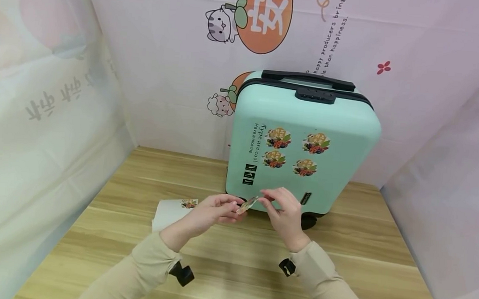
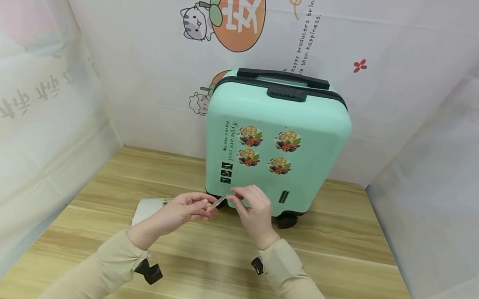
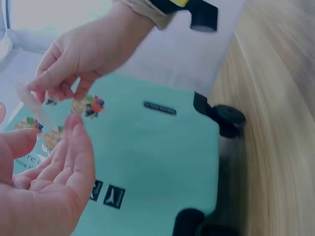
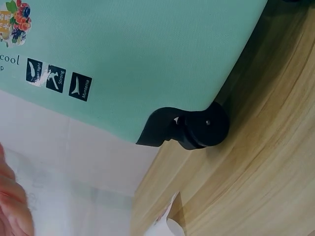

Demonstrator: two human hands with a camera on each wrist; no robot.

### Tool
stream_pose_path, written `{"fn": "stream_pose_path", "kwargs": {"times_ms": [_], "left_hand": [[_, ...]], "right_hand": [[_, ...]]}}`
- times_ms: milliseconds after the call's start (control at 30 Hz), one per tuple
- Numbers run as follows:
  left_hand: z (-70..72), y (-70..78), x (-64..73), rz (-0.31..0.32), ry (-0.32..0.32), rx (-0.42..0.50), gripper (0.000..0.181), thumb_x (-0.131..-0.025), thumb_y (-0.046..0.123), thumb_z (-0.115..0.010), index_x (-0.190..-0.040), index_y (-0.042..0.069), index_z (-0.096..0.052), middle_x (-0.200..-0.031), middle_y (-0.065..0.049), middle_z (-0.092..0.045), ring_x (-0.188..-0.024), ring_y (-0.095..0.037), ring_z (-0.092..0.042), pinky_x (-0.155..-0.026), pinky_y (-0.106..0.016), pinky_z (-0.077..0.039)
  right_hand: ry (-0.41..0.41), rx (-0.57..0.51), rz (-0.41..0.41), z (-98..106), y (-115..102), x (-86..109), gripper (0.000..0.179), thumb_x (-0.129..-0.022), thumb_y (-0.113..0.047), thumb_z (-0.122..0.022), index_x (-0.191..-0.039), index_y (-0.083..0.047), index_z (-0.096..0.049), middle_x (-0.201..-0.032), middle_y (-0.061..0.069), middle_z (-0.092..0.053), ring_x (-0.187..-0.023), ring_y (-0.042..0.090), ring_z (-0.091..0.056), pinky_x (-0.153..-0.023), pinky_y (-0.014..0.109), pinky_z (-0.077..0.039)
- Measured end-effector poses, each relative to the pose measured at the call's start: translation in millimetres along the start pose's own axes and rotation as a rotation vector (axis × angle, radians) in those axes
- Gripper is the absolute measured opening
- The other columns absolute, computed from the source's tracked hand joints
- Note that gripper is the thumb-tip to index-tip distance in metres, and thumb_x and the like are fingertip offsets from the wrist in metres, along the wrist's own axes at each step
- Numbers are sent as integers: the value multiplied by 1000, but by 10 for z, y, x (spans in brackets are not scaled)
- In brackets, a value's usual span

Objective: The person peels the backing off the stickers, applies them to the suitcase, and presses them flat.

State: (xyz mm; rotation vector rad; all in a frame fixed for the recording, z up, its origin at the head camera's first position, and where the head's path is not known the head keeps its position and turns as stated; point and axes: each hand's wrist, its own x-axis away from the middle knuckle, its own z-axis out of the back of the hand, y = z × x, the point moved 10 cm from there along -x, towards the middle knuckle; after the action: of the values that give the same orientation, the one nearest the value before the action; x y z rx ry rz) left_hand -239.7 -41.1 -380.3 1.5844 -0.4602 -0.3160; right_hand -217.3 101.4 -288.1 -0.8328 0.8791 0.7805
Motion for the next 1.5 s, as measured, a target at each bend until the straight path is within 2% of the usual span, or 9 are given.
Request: {"fn": "stream_pose_path", "kwargs": {"times_ms": [167, 367, 433, 567, 700, 1067, 1233, 1333, 1500], "left_hand": [[14, 65, -35, 12, 93, 65, 38, -97, 7, -51, -130, -11, -45, -91, 6, -61, -80, -5, -60, -78, -23, -55], [129, 167, -9, -50, 223, 42, 37, -92, 0, -56, -127, -11, -48, -88, 4, -61, -79, -4, -60, -80, -26, -55], [161, 198, 0, -75, 260, -5, 35, -90, 0, -58, -123, -10, -52, -90, 1, -61, -80, -5, -59, -82, -29, -55], [207, 280, 18, -135, 317, -172, 26, -89, 3, -61, -114, -4, -62, -94, -6, -65, -82, -7, -59, -83, -28, -54], [235, 386, 39, -208, 359, -337, 17, -89, 6, -62, -105, 2, -66, -97, -10, -68, -83, -12, -61, -78, -24, -52], [42, 474, 40, -315, 243, -507, 15, -92, 9, -60, -105, 6, -67, -101, -9, -67, -87, -21, -64, -74, -25, -54], [42, 443, 20, -286, 237, -467, 25, -94, 10, -57, -118, 3, -62, -112, -12, -65, -102, -27, -61, -85, -36, -54], [138, 422, 17, -277, 302, -377, 33, -94, 7, -55, -127, 0, -55, -130, -15, -54, -114, -30, -56, -95, -42, -49], [316, 329, 26, -220, 438, -210, 36, -93, 6, -55, -128, -2, -51, -136, -18, -49, -117, -32, -53, -93, -36, -50]], "right_hand": [[-18, 9, 25, -14, -28, -1, 38, -91, -38, -55, -88, -4, -70, -71, 6, -65, -65, 15, -59, -60, 24, -49], [-50, 15, 26, -9, -13, 0, 26, -84, -29, -66, -90, -4, -70, -73, 5, -66, -66, 14, -59, -61, 25, -49], [-55, 9, 18, 3, -4, 8, 20, -76, -16, -76, -92, -4, -70, -74, 5, -66, -66, 14, -59, -61, 28, -50], [-95, -31, -25, -8, 37, 28, 35, -64, 8, -80, -95, -4, -70, -80, 7, -67, -70, 14, -60, -63, 27, -52], [-140, -92, -91, -42, 99, 33, 30, -75, 14, -70, -100, -3, -68, -87, 9, -66, -74, 14, -59, -68, 19, -50], [-358, -163, -264, -291, 122, 14, 14, -83, -5, -71, -97, -7, -70, -87, 4, -67, -74, 10, -63, -66, 27, -56], [-339, -150, -271, -292, 110, 9, 6, -84, -6, -70, -89, -9, -72, -82, 5, -68, -71, 9, -63, -64, 22, -55], [-290, -149, -312, -271, 149, 26, 7, -84, -4, -69, -89, -8, -71, -82, 5, -68, -69, 10, -63, -63, 23, -55], [-195, -273, -626, -231, 383, 166, 11, -88, -8, -66, -97, -5, -70, -89, 8, -69, -73, 7, -63, -67, 25, -56]]}}
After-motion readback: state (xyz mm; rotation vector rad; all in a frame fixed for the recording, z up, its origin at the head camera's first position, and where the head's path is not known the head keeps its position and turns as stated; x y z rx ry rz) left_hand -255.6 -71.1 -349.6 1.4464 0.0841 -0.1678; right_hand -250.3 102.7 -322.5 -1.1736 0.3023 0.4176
